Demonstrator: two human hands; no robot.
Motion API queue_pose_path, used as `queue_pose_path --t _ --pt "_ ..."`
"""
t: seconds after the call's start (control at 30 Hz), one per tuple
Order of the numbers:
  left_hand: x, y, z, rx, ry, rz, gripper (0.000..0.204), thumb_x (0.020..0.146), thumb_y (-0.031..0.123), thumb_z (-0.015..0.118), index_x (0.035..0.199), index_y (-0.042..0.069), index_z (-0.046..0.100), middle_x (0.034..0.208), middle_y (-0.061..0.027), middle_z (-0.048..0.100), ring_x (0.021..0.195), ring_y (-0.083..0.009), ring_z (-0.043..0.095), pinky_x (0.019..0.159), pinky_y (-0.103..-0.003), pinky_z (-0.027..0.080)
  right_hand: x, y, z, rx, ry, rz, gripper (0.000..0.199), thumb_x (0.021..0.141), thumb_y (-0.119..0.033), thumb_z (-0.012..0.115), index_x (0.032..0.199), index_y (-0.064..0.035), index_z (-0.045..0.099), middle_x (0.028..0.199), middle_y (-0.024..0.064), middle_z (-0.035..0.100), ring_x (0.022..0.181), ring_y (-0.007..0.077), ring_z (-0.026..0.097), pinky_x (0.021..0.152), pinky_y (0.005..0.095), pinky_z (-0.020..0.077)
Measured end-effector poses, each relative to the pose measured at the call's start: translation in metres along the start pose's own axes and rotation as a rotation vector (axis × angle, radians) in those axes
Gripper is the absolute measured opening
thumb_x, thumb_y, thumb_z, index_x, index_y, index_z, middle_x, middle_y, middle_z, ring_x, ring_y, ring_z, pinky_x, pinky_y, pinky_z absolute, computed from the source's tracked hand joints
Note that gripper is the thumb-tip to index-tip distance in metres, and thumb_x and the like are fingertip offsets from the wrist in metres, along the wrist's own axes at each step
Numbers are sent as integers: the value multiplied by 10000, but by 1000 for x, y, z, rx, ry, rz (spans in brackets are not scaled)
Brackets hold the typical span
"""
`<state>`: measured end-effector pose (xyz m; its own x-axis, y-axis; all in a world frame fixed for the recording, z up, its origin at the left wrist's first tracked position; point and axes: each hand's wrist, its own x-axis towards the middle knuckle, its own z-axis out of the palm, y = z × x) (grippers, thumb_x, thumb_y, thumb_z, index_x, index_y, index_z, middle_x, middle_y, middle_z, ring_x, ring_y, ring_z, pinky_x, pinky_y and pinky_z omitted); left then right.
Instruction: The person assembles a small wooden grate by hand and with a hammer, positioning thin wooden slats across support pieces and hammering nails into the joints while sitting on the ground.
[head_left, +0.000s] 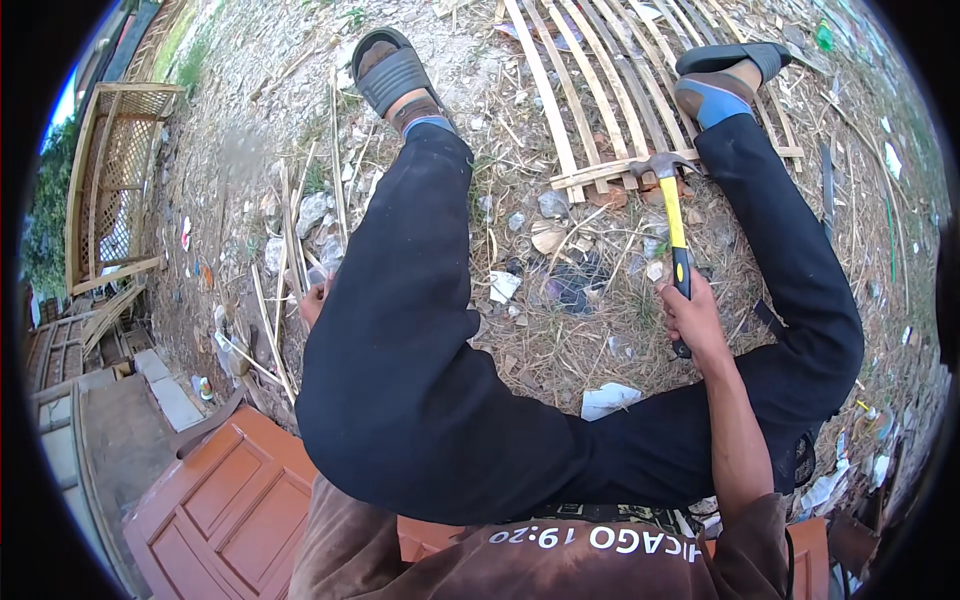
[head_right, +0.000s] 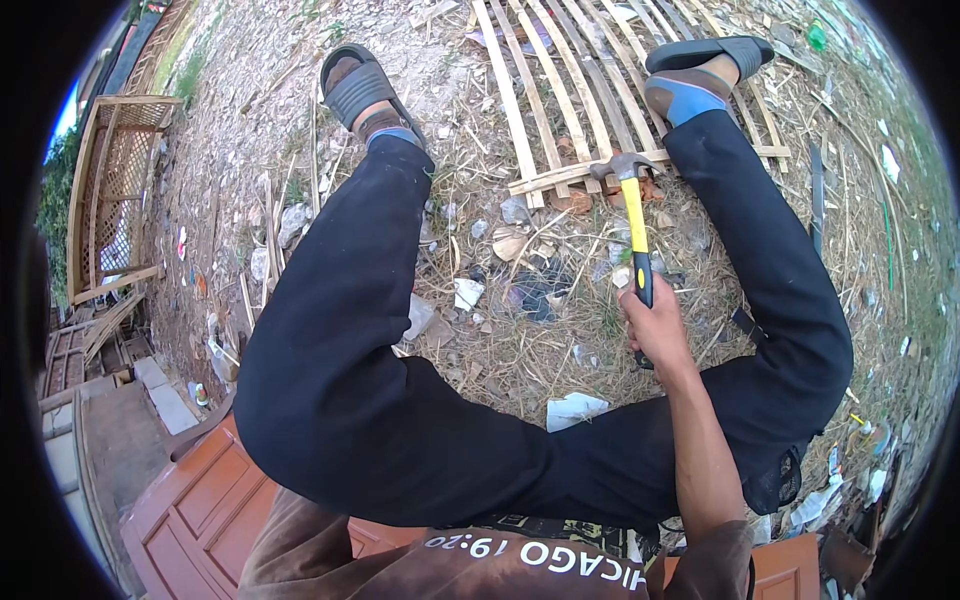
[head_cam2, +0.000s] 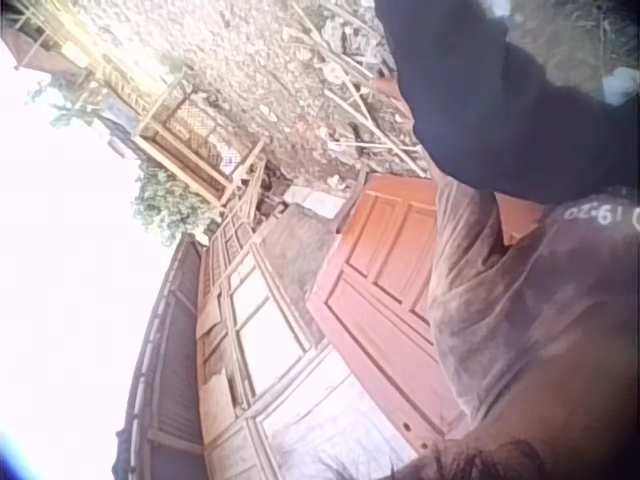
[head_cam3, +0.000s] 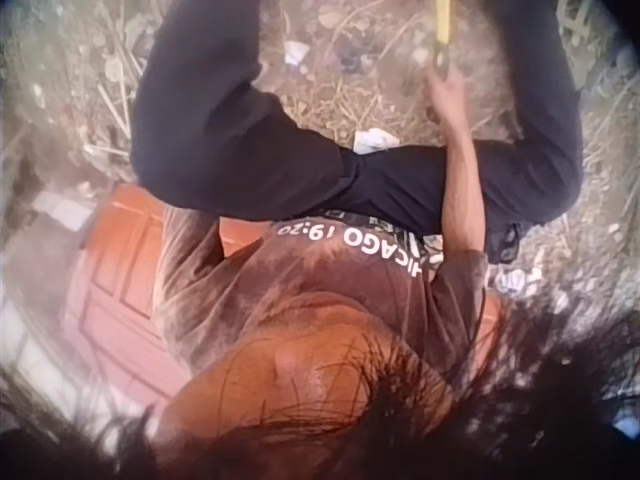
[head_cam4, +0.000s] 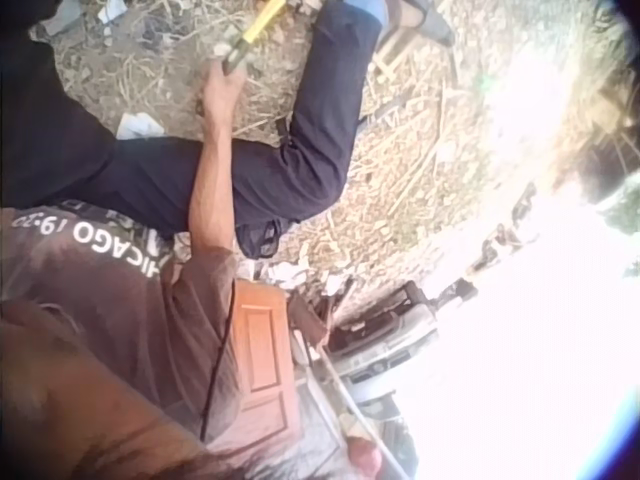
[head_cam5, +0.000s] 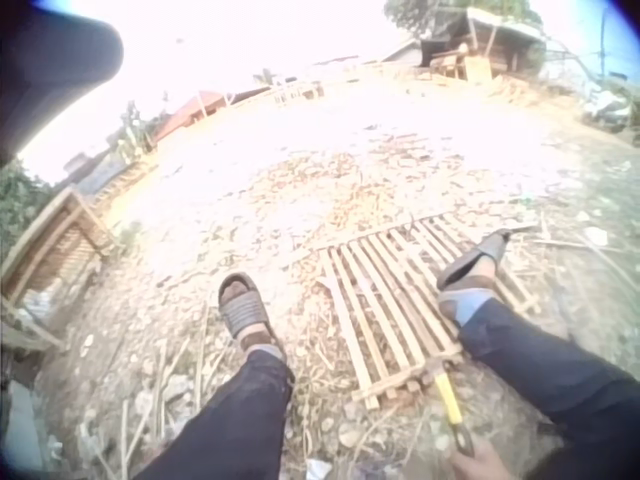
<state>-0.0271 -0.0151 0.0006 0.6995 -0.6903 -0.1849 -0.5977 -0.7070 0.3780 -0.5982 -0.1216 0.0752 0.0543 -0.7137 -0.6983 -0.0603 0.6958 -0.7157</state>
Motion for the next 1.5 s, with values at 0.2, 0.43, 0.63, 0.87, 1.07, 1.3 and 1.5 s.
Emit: queue_pose_path --t 0.2,0.43,0.63,0.87,1.07,1.3,1.5 --pt "-2 6 -4 14 -12 23 479 987 446 541 1087 -4 670 987 -292 682 987 -441 649 869 -504 476 2 1 -4 -14 -4 -15 163 936 -98 620 939 -122 459 633 -63 407 441 23 360 381 214 296" --pt "-14 6 -12 26 -18 60 457 984 431 556 1088 3 676 984 -286 685 985 -433 653 863 -499 482 1 -8 6 -41 -10 11 161 934 -114 612 909 -107 454 639 -50 409 441 38 372 389 231 329" --pt "3 4 8 98 -39 187 460 977 440 562 1092 13 689 984 -287 681 999 -447 643 877 -499 486 6 8 -1 -49 31 -5 154 959 -152 602 940 -141 450 625 -63 367 434 17 324 377 206 291" --pt "19 -5 -10 18 -236 8 493 988 481 520 1166 53 688 1005 -222 705 975 -362 672 886 -429 490 7 15 -1 -224 10 -184 131 964 -190 586 939 -145 465 626 -70 368 432 23 329 379 203 284" --pt "24 -14 -1 -54 -129 40 504 984 481 527 1109 25 701 951 -176 720 924 -307 686 849 -392 504 9 15 -2 -283 47 -272 103 962 -201 567 949 -138 487 634 -67 377 449 22 340 385 201 289" --pt "21 -4 -13 -33 -191 -8 571 966 548 525 1042 18 725 884 -143 730 858 -254 699 815 -382 516 6 14 0 -125 82 -161 100 957 -193 570 962 -135 489 637 -61 377 447 26 332 383 202 297" --pt "21 -33 -11 -213 -280 165 807 690 245 897 1392 69 542 1162 -186 696 1052 -313 681 928 -386 530 5 14 3 -122 76 -133 111 954 -187 583 971 -136 485 636 -59 374 444 25 330 380 203 292"
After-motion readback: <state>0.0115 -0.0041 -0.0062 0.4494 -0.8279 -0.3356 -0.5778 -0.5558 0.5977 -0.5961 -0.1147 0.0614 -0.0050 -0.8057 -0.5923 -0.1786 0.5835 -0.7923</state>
